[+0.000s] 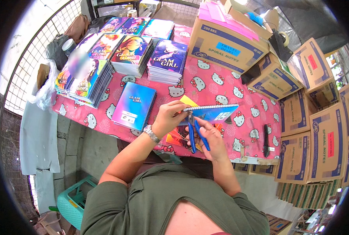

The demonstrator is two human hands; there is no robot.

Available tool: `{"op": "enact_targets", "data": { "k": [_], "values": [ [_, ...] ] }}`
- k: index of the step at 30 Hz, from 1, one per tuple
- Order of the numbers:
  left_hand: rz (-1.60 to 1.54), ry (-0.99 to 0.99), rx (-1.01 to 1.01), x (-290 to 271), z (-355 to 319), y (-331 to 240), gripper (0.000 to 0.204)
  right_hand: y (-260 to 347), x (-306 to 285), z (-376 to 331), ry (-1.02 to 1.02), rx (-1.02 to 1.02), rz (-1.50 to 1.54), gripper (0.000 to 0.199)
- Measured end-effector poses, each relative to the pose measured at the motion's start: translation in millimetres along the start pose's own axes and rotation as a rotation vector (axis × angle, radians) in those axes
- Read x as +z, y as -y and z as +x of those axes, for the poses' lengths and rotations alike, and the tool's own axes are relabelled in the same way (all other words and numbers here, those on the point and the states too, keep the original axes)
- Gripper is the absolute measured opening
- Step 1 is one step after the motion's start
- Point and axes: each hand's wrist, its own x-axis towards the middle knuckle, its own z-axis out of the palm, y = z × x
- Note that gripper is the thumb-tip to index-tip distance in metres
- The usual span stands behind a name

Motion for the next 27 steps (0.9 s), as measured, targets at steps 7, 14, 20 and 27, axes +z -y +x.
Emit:
{"op": "enact_targets", "data": {
  "k": [7, 14, 20, 27],
  "values": [
    [-0.384, -0.613, -0.433, -107.2, -49.9, 42.5, 0.031, -33.7, -142.1, -36.2, -0.704, -0.492, -1.422, 0.051],
    [0.318, -0.708, -0.586, -181.1, -129.4, 115.5, 0.031, -12.7, -273.3, -45.5, -0.944, -0.402, -1.804, 0.035],
    [1.032, -0.546, -0.334, -168.7, -111.4, 106.6, 0.034, 47.1, -354.9, -44.8, -1.467, 0.076, -1.872, 0.037],
    [0.804, 0.629, 0.474, 14.6, -42.0, 25.1, 0.043, 60.5, -367.4, -34.7, -1.201, -0.098, -1.935, 0.033]
  ]
}}
